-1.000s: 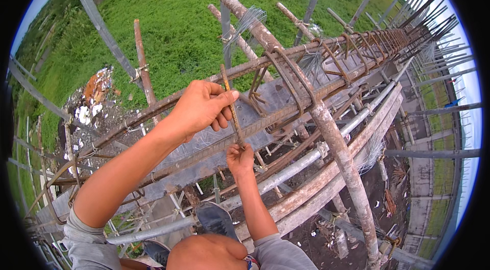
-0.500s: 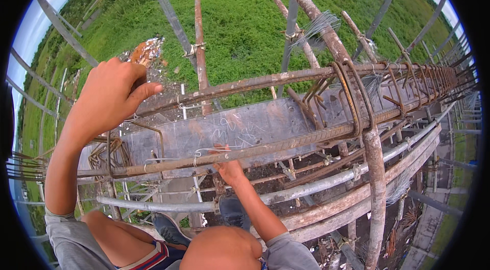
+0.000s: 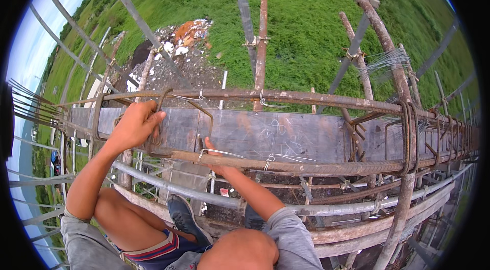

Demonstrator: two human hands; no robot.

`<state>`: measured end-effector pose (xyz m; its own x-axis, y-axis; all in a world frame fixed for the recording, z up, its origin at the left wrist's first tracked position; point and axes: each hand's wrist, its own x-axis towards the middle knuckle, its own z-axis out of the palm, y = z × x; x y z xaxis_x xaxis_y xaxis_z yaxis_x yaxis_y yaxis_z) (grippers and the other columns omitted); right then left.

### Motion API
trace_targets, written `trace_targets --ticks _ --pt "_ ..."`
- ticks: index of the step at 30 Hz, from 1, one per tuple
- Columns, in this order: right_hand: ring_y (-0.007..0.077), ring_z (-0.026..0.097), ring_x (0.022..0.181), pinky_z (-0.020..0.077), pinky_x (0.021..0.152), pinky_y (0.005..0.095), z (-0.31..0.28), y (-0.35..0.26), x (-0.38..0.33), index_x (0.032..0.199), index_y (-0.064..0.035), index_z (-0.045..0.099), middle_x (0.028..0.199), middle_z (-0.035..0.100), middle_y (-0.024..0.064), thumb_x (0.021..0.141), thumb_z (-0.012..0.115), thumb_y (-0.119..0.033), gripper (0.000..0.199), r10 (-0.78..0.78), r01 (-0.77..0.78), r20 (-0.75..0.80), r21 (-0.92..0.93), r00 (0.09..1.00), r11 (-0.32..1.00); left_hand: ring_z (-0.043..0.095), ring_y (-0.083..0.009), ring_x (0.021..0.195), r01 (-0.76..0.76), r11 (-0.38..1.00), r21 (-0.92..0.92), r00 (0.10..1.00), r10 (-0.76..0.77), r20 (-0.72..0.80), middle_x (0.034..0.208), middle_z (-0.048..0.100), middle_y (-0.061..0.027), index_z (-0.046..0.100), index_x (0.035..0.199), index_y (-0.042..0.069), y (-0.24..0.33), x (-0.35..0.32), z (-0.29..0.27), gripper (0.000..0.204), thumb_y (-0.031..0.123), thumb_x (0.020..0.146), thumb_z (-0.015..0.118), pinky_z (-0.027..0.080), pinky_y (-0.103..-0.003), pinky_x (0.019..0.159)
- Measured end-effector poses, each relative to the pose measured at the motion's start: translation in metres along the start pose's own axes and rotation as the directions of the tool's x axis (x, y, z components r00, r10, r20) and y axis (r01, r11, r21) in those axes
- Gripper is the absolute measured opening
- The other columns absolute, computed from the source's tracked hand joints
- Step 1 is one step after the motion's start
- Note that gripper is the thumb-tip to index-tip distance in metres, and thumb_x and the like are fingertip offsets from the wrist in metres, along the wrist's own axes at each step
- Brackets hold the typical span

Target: The person assembles a rebar cage on a construction scaffold by bending and tying steel reinforcement bars into a rectangular frame. They repeatedly pick up rebar pieces, bend them into shape, and secure them to the existing structure using wire ties.

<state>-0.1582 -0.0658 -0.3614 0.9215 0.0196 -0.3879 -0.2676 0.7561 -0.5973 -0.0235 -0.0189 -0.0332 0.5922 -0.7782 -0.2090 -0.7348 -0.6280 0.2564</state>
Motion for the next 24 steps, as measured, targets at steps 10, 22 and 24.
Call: trace_targets --ticks 10,22,24 --pt "0.0156 0.062 0.08 0.0532 0.073 0.0329 -0.033 0.029 -0.011 0.109 -0.0131 0.058 0.092 0.063 0.001 0.102 0.056 -0.05 0.037 -0.076 0.223 -0.359 0.391 0.93 0.893 0.051 -0.0066 0.048 0.111 0.815 -0.568 0.955 0.071 0.289 0.065 0.066 -0.0041 0.058 0.089 0.003 0.057 0.008 -0.023 0.034 0.033 0.103 0.059 0.04 -0.024 0.045" --pt "0.0114 0.048 0.069 0.0308 0.047 0.0243 -0.044 -0.009 -0.11 0.111 -0.0174 0.051 0.088 0.053 -0.0007 0.108 0.039 -0.047 0.032 0.005 0.245 -0.679 0.272 0.734 0.93 0.041 -0.0074 0.039 0.13 0.781 -0.61 0.935 0.109 0.338 0.059 0.056 -0.0021 0.056 0.086 0.005 0.102 0.037 -0.004 0.04 0.04 0.106 0.052 0.033 -0.024 0.037" --pt "0.0112 0.046 0.065 0.0301 0.047 0.0245 -0.046 -0.008 -0.108 0.109 -0.0173 0.051 0.085 0.052 -0.0003 0.108 0.04 -0.047 0.032 -0.004 0.225 -0.677 0.238 0.736 0.945 0.039 -0.0077 0.038 0.133 0.784 -0.607 0.933 0.107 0.342 0.058 0.054 -0.0019 0.055 0.087 0.007 0.098 0.038 0.0 0.041 0.042 0.107 0.049 0.03 -0.024 0.036"
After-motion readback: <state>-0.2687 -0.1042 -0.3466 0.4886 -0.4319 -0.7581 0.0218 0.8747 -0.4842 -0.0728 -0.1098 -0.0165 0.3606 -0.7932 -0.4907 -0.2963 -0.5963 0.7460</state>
